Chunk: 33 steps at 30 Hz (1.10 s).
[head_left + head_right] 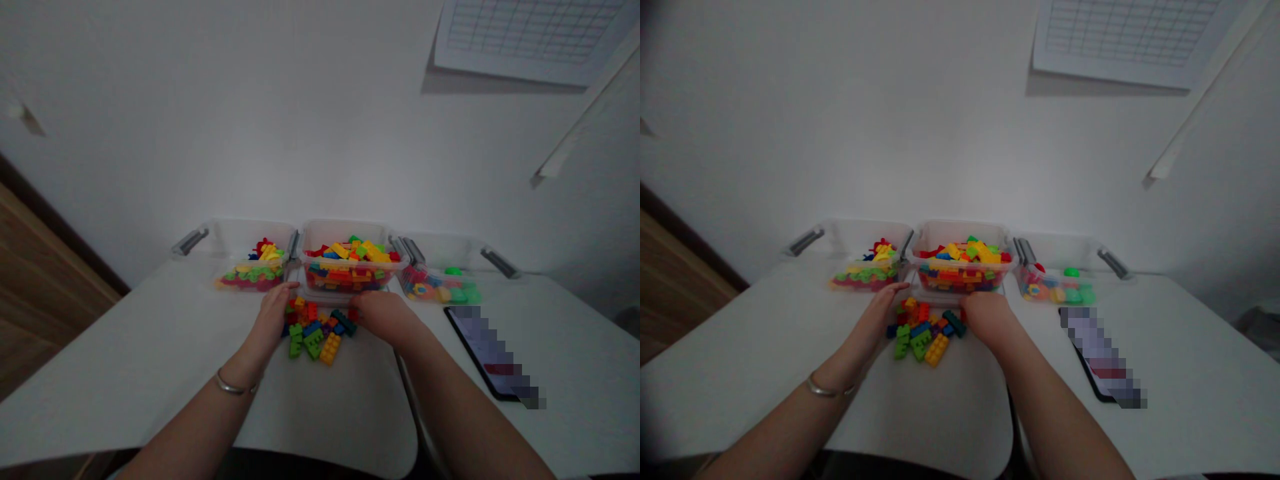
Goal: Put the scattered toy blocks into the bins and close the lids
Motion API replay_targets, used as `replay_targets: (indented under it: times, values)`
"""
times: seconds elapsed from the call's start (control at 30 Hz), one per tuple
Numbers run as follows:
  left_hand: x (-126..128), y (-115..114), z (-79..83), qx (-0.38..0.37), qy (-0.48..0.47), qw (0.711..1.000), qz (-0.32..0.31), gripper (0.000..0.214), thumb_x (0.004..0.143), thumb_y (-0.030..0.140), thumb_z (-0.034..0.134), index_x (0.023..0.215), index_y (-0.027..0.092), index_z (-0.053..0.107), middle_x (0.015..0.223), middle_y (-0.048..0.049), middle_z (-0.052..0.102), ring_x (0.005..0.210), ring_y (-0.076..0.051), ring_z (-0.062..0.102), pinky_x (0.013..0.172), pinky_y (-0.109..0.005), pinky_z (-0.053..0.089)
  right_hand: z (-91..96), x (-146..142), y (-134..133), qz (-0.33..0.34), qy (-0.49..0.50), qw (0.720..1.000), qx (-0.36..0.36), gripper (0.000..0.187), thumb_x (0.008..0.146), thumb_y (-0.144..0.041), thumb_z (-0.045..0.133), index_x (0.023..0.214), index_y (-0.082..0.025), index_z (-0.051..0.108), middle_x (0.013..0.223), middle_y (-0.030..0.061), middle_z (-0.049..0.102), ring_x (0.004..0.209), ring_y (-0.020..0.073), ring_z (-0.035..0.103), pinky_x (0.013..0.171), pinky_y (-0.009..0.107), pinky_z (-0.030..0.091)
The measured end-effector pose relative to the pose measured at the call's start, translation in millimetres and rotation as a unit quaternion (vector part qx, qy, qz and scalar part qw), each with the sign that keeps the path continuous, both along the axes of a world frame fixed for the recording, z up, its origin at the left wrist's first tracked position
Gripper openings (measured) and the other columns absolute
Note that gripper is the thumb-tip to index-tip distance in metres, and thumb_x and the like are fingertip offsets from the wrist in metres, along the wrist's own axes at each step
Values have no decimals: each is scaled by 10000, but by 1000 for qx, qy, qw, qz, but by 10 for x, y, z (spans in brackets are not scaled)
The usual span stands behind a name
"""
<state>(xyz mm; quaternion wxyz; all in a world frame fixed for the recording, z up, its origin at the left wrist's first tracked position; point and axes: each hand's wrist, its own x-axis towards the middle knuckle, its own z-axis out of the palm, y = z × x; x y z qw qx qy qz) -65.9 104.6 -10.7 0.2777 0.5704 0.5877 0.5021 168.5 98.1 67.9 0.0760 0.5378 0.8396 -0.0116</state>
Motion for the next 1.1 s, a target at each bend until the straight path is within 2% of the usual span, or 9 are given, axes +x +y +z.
replay_targets:
  times: [0.17, 0.4, 0.53, 0.63, 0.7, 0.77, 0.93, 1.0, 1.1]
  values:
    - [23, -86, 46, 18, -35, 998, -38, 354, 866, 432, 461, 973, 205, 710, 1109, -94, 687, 1128, -257, 589, 1070, -404, 385, -38, -106, -13, 11, 3, 999, 32, 237, 876, -161, 516, 934, -149, 745, 902, 143, 753, 872, 280, 722, 711, 347, 549]
    - [64, -80, 71, 47, -80, 995, -31, 238, 797, 406, 570, 834, 236, 732, 1002, -78, 718, 1074, -275, 602, 1067, -425, 389, -102, -109, 1, 30, 14, 998, 44, 241, 872, -129, 508, 911, -135, 746, 892, 154, 750, 853, 269, 719, 705, 324, 542]
    - [58, -86, 74, 52, -67, 996, -27, 220, 792, 388, 570, 826, 244, 733, 1024, -78, 712, 1082, -275, 596, 1070, -432, 383, 53, -61, -63, 34, 34, 996, 72, 224, 869, -160, 512, 928, -158, 728, 954, 119, 737, 856, 250, 708, 693, 319, 533]
    - [56, -98, 87, 60, -46, 997, -34, 214, 794, 364, 555, 826, 247, 731, 1018, -79, 707, 1074, -272, 600, 1063, -438, 388, 248, 40, -131, 63, 100, 988, 100, 203, 871, -197, 530, 942, -217, 718, 1026, 58, 723, 919, 215, 684, 716, 291, 518]
    - [56, -107, 102, 65, -35, 997, -39, 211, 792, 350, 550, 820, 243, 729, 1009, -79, 704, 1064, -269, 604, 1056, -437, 394, 352, 144, -146, 74, 162, 976, 129, 213, 867, -222, 548, 999, -243, 713, 1109, 42, 703, 980, 197, 658, 761, 282, 508]
    - [57, -116, 119, 67, -32, 997, -38, 212, 792, 345, 548, 814, 237, 728, 1019, -79, 700, 1065, -266, 603, 1054, -437, 396, 403, 265, -120, 57, 226, 957, 176, 269, 857, -239, 566, 1095, -254, 690, 1135, 44, 690, 958, 185, 650, 775, 292, 506]
    - [56, -123, 137, 57, -44, 997, -31, 207, 779, 357, 563, 806, 240, 731, 1045, -73, 700, 1088, -271, 593, 1070, -439, 385, 327, 522, 85, -40, 353, 874, 331, 375, 878, -327, 534, 1217, -210, 643, 1102, 92, 696, 823, 202, 636, 759, 355, 516]
    - [51, -118, 133, 55, -43, 997, -33, 199, 769, 359, 573, 792, 242, 732, 1042, -73, 702, 1088, -273, 593, 1075, -439, 381, 270, 577, 171, -70, 360, 851, 375, 388, 886, -337, 510, 1226, -206, 646, 1084, 93, 705, 833, 217, 627, 791, 376, 508]
    - [44, -112, 127, 63, -33, 997, -35, 202, 771, 358, 568, 782, 240, 732, 1036, -79, 703, 1080, -272, 599, 1073, -440, 380, 187, 615, 267, -91, 330, 846, 408, 384, 898, -338, 492, 1207, -199, 672, 1062, 98, 718, 917, 244, 613, 871, 397, 471]
